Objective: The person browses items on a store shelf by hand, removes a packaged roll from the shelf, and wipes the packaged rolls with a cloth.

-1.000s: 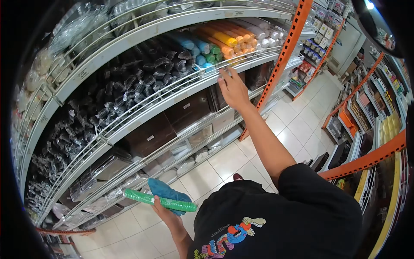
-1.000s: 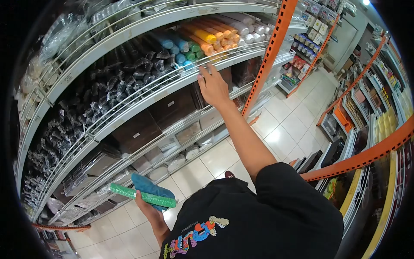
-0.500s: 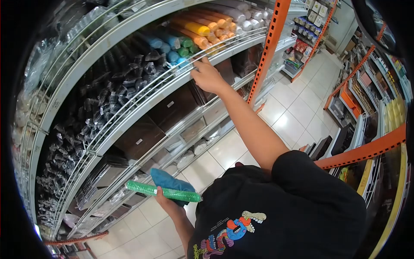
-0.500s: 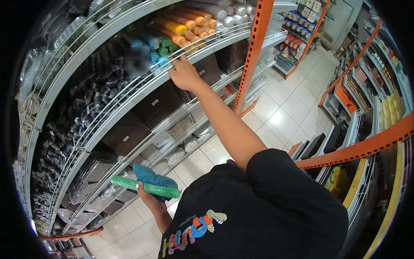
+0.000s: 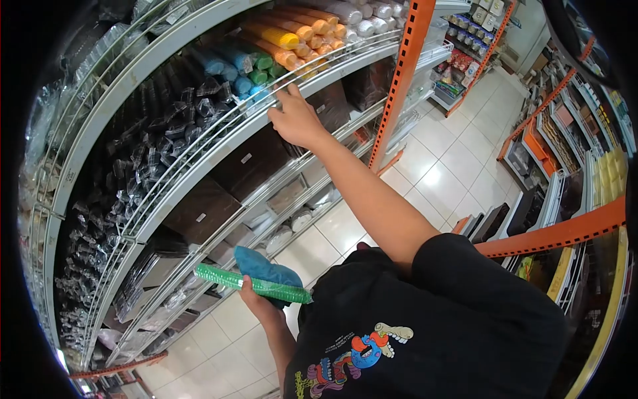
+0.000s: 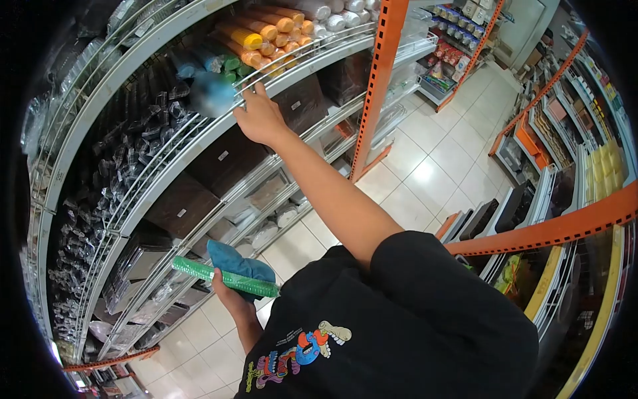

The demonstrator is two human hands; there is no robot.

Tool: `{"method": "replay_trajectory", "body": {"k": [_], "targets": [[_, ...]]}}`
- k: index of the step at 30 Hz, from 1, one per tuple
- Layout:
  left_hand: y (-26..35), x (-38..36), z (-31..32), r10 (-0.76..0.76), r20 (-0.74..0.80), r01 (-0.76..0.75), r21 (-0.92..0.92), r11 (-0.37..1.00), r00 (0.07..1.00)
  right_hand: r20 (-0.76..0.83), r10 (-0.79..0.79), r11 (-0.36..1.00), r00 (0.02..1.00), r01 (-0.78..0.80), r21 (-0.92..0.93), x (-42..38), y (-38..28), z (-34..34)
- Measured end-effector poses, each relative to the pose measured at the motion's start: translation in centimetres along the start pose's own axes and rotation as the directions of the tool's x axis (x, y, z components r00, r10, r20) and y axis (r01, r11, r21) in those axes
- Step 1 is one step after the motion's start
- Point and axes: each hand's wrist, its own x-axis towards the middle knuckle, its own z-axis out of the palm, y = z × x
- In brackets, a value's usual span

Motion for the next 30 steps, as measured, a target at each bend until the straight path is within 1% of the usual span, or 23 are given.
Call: {"method": "replay_trajectory", "body": {"k": [1, 3, 5, 6, 7, 8, 9, 10, 11, 12, 13, 15, 16, 18, 19, 22, 24, 28, 30], "targets": [[-0.1, 0.0, 0.2, 0.009, -0.028, -0.009, -0.007, 1.000, 1.000, 0.006, -0.013, 0.999, 1.000, 0.012, 0.030, 0.3, 0.0, -0.1], [-0.6, 0.0, 0.4, 0.022, -0.076, -0.026, -0.047, 0.999, 0.997, 0.070, 0.017, 0.966, 0.997, -0.035, 0.255, 0.3, -0.1, -0.3], [-1.1, -0.4, -0.2, -0.013, -0.082, 0.012, -0.004, 1.000, 0.997, 0.007, -0.074, 0.972, 0.997, 0.071, 0.223, 1.3, 2.5, 1.4], [-1.3, -0.5, 0.2, -0.036, -0.154, 0.035, -0.006, 0.999, 0.987, -0.007, -0.072, 0.968, 0.997, 0.072, 0.241, 1.3, 2.4, 1.5], [-1.7, -0.6, 0.3, -0.030, -0.165, 0.026, -0.026, 0.999, 0.986, -0.022, -0.071, 0.963, 0.997, 0.074, 0.258, 1.3, 2.2, 1.6], [-2.0, -0.7, 0.3, -0.032, -0.141, 0.026, -0.044, 0.999, 0.989, -0.036, -0.069, 0.958, 0.997, 0.077, 0.276, 1.3, 2.1, 1.7], [-2.0, -0.9, 0.6, -0.033, -0.115, 0.027, -0.059, 0.998, 0.993, -0.004, -0.018, 0.926, 1.000, 0.018, 0.376, 1.0, 1.5, 1.3], [-2.0, -1.1, 0.8, -0.029, -0.120, 0.021, -0.068, 0.997, 0.992, 0.001, -0.007, 0.927, 1.000, 0.006, 0.376, 0.9, 1.0, 1.0], [-1.9, -1.5, 1.2, 0.001, -0.118, -0.005, -0.035, 0.999, 0.993, 0.008, -0.015, 0.927, 1.000, 0.011, 0.374, 0.8, 0.5, 0.6], [-1.9, -1.9, 1.5, 0.028, -0.116, -0.028, 0.000, 1.000, 0.993, 0.052, 0.030, 0.906, 0.998, -0.050, 0.421, 0.5, -0.3, -0.2], [-2.0, -2.2, 1.4, 0.026, -0.121, -0.027, -0.006, 1.000, 0.992, 0.098, 0.076, 0.879, 0.992, -0.113, 0.464, 0.3, -0.8, -0.8], [-2.1, -2.4, 1.4, 0.028, -0.076, -0.030, -0.027, 0.999, 0.997, 0.089, 0.096, 0.871, 0.991, -0.127, 0.475, 0.3, -0.4, -1.1], [-1.9, -2.7, 1.5, 0.032, -0.079, -0.035, -0.033, 0.999, 0.996, 0.075, 0.113, 0.867, 0.991, -0.135, 0.479, 0.1, -0.4, -1.3], [-1.4, -3.1, 1.9, -0.031, -0.085, 0.022, -0.107, 0.994, 0.996, 0.079, 0.082, 0.879, 0.994, -0.109, 0.464, -0.2, -0.1, -1.8], [-1.6, -3.1, 1.8, -0.025, -0.088, 0.015, -0.111, 0.994, 0.996, 0.074, 0.065, 0.891, 0.995, -0.092, 0.444, -0.8, -0.2, -2.1], [-2.2, -3.0, 1.3, -0.013, -0.128, 0.001, -0.098, 0.995, 0.992, 0.052, 0.034, 0.883, 0.998, -0.054, 0.466, -1.3, 0.2, -2.1], [-2.2, -3.2, 1.4, 0.027, -0.142, -0.031, -0.031, 0.999, 0.989, 0.046, 0.029, 0.867, 0.999, -0.048, 0.497, -1.1, 0.4, -1.8], [-1.8, -3.7, 1.5, 0.021, -0.171, -0.025, -0.023, 0.999, 0.985, 0.014, 0.052, 0.852, 0.999, -0.051, 0.521, -0.5, 0.4, -1.8], [-2.0, -3.7, 1.3, 0.028, -0.182, -0.033, -0.023, 0.999, 0.983, 0.078, 0.027, 0.874, 0.997, -0.061, 0.481, 0.0, 0.6, -2.0]]}}
